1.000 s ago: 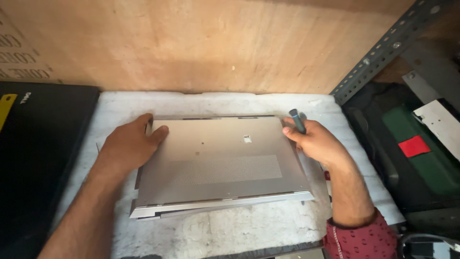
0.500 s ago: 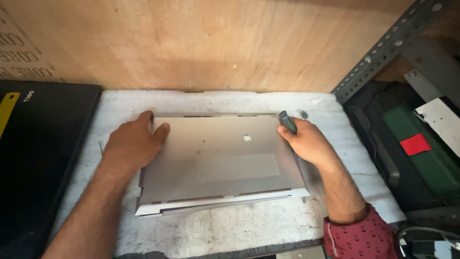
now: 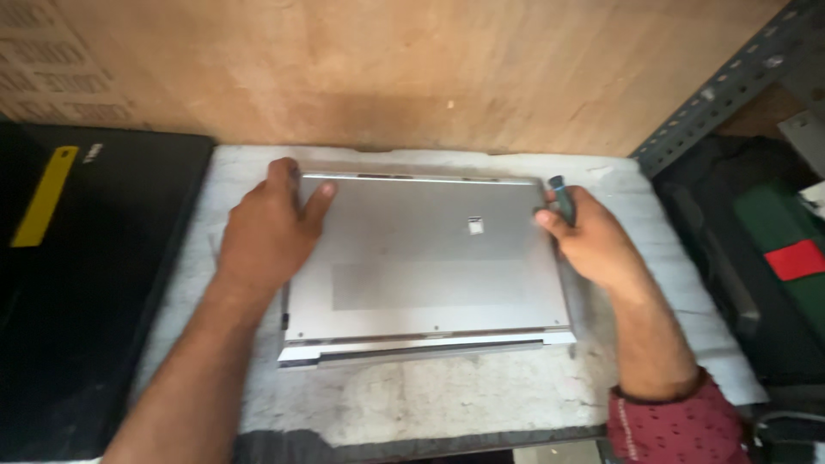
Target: The person works on an opened laptop on a foam-padded bench, first pressing the battery into place on the motherboard and using a screwdriver to drive screws into the board. They then align the silver bottom cover over the chassis, press it down, and use the screwdriver to fasten screws along its edges to reassemble the laptop.
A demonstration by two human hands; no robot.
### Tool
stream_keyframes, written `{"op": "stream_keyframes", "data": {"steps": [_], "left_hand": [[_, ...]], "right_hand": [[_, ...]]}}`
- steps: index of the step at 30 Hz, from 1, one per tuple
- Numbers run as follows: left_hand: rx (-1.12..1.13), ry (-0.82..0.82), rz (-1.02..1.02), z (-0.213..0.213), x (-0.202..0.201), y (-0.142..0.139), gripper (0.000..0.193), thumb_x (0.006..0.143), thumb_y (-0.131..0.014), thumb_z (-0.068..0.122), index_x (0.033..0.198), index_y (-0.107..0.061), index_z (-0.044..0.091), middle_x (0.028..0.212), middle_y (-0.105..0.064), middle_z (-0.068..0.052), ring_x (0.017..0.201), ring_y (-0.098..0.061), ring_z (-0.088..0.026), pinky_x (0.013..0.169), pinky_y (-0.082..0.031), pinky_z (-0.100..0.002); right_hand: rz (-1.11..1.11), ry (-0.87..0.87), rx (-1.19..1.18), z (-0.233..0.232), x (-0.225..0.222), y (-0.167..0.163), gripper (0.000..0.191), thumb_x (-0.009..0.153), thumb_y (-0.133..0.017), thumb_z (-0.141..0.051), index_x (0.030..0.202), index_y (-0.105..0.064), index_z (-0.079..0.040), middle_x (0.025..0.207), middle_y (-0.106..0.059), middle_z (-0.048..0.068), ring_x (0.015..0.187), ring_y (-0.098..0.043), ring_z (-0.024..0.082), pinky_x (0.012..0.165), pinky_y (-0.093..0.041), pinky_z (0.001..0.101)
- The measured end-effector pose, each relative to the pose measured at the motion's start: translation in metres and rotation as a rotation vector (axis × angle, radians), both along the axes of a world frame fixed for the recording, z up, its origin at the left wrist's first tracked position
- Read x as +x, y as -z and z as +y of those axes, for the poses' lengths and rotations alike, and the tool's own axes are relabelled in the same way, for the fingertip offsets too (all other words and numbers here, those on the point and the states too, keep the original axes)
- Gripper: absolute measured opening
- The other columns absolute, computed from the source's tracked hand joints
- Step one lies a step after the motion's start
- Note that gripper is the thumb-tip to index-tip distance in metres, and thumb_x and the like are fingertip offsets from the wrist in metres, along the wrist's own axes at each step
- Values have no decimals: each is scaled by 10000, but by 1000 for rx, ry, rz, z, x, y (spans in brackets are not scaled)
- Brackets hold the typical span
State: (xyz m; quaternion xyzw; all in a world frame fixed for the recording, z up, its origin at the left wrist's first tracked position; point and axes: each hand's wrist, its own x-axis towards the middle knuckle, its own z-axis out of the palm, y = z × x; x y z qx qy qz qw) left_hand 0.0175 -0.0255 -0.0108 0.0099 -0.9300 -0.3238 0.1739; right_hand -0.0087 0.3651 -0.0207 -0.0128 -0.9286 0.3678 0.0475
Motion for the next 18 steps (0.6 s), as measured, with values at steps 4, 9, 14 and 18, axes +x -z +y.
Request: {"op": "stream_keyframes", "data": {"steps": [4, 9, 14, 18], "left_hand": [[-15, -18, 129, 2, -3, 4, 507, 981, -664, 444, 1190, -529, 2, 932, -703, -301, 870, -667, -512, 747, -525, -585], [56, -12, 145, 1, -4, 3, 601, 961, -642, 479, 1303, -509, 3, 1031, -711, -284, 917, -689, -480, 769, -546, -546], [47, -18, 108, 2, 1, -4, 632, 966, -629, 478, 1360, -482, 6, 1035, -715, -274, 923, -694, -466, 776, -551, -533], [44, -5, 49, 0, 4, -8, 650, 962, -623, 459, 1376, -448, -10, 977, -721, -264, 880, -706, -452, 759, -558, -523]], "right_hand": [[218, -171, 63, 16, -8, 14, 310, 986, -692, -247, 1181, -630, -14, 975, -693, 82, 903, -638, 218, 823, -508, 393], [94, -105, -66, 32, -18, 28, 343, 1026, -692, -246, 1256, -606, -6, 949, -665, 73, 817, -597, 203, 741, -493, 372], [132, -61, -66, 40, -25, 42, 358, 1033, -713, -222, 1274, -607, 20, 904, -634, 58, 731, -566, 156, 657, -468, 325], [170, -94, -92, 46, -28, 48, 338, 1044, -708, -195, 1265, -608, 40, 891, -615, 44, 709, -554, 140, 628, -455, 316]]}}
